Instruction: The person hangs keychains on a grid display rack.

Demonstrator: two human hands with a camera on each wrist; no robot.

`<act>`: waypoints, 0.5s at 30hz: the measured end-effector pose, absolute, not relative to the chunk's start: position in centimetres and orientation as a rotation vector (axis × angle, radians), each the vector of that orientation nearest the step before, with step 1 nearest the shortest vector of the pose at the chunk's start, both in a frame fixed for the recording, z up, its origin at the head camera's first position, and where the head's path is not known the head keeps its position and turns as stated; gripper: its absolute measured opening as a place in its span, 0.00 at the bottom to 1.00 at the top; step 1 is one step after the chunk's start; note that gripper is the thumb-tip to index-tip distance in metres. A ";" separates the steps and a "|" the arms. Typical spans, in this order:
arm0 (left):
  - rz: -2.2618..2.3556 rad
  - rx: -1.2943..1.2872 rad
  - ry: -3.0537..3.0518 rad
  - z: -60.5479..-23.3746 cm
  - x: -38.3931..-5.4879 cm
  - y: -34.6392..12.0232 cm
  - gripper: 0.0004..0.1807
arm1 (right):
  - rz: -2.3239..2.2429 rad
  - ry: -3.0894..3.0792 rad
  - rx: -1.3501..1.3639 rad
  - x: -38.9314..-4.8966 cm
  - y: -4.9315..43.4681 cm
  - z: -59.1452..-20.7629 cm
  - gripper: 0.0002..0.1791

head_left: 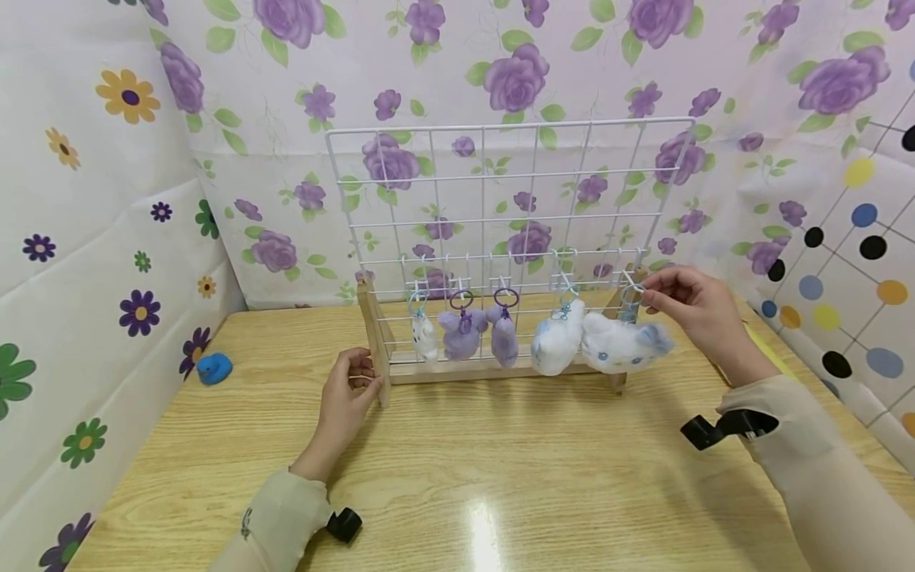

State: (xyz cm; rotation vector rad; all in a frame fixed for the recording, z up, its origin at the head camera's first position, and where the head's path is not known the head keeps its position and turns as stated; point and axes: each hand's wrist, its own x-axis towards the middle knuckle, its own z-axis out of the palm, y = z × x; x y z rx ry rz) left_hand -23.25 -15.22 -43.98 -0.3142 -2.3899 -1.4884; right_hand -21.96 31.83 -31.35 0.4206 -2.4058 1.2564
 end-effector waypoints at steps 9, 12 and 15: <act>-1.498 -0.267 -2.431 -43.8 -23.2 -15.1 0.23 | 1.303 -2.422 0.425 -22.0 31.7 -31.4 0.09; -1.499 -0.251 -2.444 -43.6 -23.1 -15.0 0.24 | 1.315 -2.425 0.417 -22.1 31.7 -31.6 0.09; -1.502 -0.249 -2.447 -43.6 -23.1 -14.9 0.24 | 1.313 -2.421 0.408 -22.0 31.6 -31.6 0.09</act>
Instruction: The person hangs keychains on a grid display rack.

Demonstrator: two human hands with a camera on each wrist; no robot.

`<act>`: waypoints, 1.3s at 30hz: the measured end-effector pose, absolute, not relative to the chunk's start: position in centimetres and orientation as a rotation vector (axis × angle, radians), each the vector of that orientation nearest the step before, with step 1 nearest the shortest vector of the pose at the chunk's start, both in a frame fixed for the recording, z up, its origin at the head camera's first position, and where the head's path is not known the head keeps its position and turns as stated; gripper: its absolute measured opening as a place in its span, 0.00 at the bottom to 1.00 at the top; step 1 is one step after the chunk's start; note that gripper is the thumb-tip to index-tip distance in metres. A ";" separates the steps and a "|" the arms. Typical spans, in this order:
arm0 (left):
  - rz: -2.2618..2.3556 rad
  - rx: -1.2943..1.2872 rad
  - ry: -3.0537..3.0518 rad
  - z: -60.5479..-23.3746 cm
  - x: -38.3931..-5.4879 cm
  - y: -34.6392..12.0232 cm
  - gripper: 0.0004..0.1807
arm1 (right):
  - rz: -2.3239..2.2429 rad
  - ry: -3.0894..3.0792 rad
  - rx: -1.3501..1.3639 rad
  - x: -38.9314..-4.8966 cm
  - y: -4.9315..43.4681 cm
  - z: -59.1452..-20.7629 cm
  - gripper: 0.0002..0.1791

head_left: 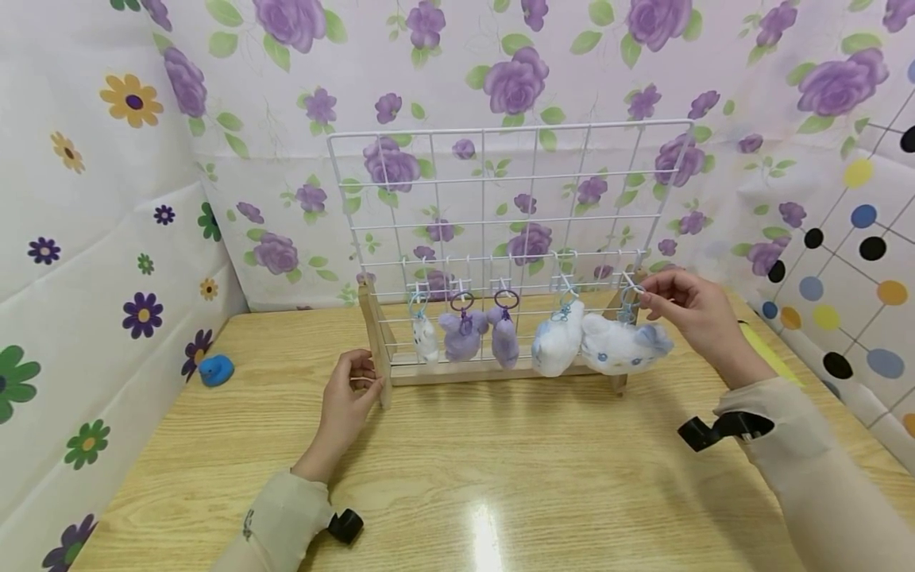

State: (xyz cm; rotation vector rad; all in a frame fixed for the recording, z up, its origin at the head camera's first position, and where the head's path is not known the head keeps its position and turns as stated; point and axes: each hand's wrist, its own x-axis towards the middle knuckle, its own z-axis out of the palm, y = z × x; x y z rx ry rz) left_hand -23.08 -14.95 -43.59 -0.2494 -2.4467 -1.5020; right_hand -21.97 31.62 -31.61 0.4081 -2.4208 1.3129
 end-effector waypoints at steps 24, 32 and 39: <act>-1.322 -0.324 -2.263 -43.6 -23.6 -15.3 0.22 | 0.993 -2.476 0.364 -19.7 31.0 -33.9 0.20; -1.074 -0.479 -2.220 -43.2 -23.0 -15.1 0.23 | 0.862 -2.477 0.443 -18.1 31.3 -35.5 0.20; -0.722 -0.639 -2.252 -42.3 -21.9 -14.8 0.28 | 0.688 -2.437 0.500 -16.3 31.3 -36.9 0.25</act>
